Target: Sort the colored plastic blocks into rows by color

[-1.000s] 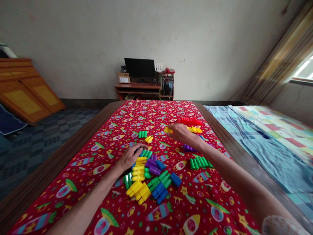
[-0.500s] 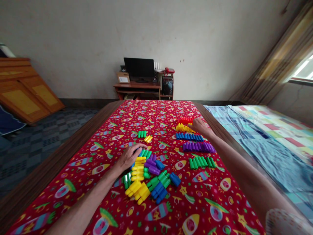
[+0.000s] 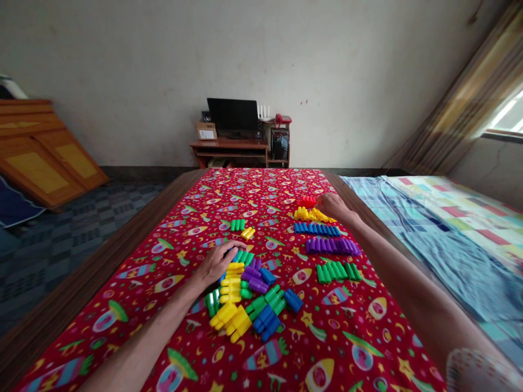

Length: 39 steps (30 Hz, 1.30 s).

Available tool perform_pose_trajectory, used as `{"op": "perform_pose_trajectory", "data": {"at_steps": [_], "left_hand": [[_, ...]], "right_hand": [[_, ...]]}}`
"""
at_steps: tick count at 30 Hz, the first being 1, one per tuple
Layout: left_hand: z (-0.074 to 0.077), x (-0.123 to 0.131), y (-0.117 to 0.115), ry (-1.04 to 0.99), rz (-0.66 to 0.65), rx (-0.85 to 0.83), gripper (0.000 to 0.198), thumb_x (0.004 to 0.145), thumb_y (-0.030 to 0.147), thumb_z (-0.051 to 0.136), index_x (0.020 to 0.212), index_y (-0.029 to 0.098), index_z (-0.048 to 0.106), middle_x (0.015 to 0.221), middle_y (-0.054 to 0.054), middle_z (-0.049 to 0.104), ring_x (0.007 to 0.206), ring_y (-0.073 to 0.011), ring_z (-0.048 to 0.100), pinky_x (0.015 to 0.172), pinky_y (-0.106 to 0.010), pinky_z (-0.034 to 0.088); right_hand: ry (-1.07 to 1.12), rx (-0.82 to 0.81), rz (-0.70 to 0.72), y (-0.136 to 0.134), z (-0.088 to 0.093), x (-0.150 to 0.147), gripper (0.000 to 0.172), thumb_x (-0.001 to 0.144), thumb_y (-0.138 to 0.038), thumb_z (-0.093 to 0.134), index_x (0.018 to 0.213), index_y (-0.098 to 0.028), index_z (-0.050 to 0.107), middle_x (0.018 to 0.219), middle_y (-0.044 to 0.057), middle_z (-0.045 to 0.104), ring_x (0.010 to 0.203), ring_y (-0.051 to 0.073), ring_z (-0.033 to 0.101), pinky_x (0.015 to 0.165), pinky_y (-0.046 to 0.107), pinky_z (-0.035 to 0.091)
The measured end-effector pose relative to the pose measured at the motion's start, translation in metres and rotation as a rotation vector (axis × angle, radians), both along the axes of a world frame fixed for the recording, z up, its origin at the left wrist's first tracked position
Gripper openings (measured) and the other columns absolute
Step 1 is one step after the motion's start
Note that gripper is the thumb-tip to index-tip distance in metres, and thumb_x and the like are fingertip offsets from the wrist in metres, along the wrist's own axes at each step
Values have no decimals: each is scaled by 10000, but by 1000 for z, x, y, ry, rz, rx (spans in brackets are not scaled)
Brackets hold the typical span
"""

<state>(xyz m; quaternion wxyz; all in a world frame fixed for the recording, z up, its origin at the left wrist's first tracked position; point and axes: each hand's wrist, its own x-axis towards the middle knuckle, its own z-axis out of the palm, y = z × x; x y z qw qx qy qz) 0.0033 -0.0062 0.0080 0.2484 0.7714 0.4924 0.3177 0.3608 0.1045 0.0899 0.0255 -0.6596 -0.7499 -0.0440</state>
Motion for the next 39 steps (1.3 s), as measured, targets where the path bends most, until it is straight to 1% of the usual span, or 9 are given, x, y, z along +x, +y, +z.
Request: {"op": "perform_pose_trajectory", "data": {"at_steps": [4, 7, 14, 20, 24, 28, 34, 37, 39], "left_hand": [[1, 0, -1, 3, -2, 2, 400, 906, 443, 391, 994, 190, 687, 1031, -73, 746, 993, -251, 677, 913, -341, 502], [2, 1, -2, 2, 0, 3, 396, 903, 434, 392, 989, 184, 686, 1022, -79, 747, 986, -251, 679, 907, -342, 504], [2, 2, -1, -10, -2, 3, 387, 900, 433, 395, 974, 191, 688, 1003, -69, 752, 970, -248, 685, 898, -342, 511], [0, 0, 0, -5, 3, 7, 390, 900, 435, 392, 985, 191, 683, 1007, -70, 750, 965, -249, 686, 877, -342, 517], [0, 1, 0, 0, 7, 8, 382, 901, 433, 396, 995, 197, 681, 1014, -63, 750, 973, -246, 685, 880, -338, 518], [2, 1, -1, 2, 8, 7, 381, 902, 430, 391, 991, 200, 681, 1014, -61, 751, 975, -244, 684, 884, -337, 518], [2, 1, -1, 4, 4, -2, 383, 901, 428, 387, 985, 198, 682, 1010, -67, 751, 972, -241, 683, 904, -336, 511], [2, 1, -1, 3, 5, -7, 379, 899, 438, 396, 983, 204, 683, 1016, -66, 750, 983, -247, 679, 906, -342, 508], [2, 1, -1, -3, 9, -8, 374, 899, 447, 406, 981, 207, 681, 1020, -65, 750, 987, -253, 678, 905, -348, 509]], "right_hand": [[-24, -33, 147, 1, -6, 5, 277, 877, -169, 562, 1118, -141, 697, 1135, 147, 689, 1087, 241, 617, 885, 279, 462], [-26, -32, 192, 3, -10, 9, 313, 863, -156, 590, 1162, -156, 684, 1160, 143, 683, 1091, 240, 615, 906, 292, 458], [18, -28, 346, 13, -21, 21, 314, 844, -124, 604, 1144, -142, 695, 1024, 120, 729, 922, 206, 661, 790, 265, 473], [79, 3, 392, 15, -31, 26, 324, 806, -48, 558, 1077, -124, 719, 996, 122, 742, 888, 203, 677, 766, 261, 485], [90, 46, 385, 14, -37, 28, 350, 810, -56, 557, 1125, -116, 697, 993, 121, 742, 871, 199, 677, 755, 257, 478], [97, 79, 362, 13, -41, 26, 317, 823, -79, 550, 1100, -109, 700, 972, 128, 742, 832, 198, 671, 711, 256, 465], [125, 99, 355, 7, -35, 20, 239, 864, -164, 545, 1038, -138, 707, 895, 112, 737, 757, 181, 642, 655, 246, 413], [137, 145, 366, -3, -26, 11, 252, 922, -221, 475, 980, -136, 705, 824, 102, 721, 709, 166, 616, 621, 241, 369], [146, 170, 402, -12, -17, -2, 282, 938, -202, 430, 939, -130, 703, 809, 97, 710, 695, 154, 598, 612, 242, 347]]}}
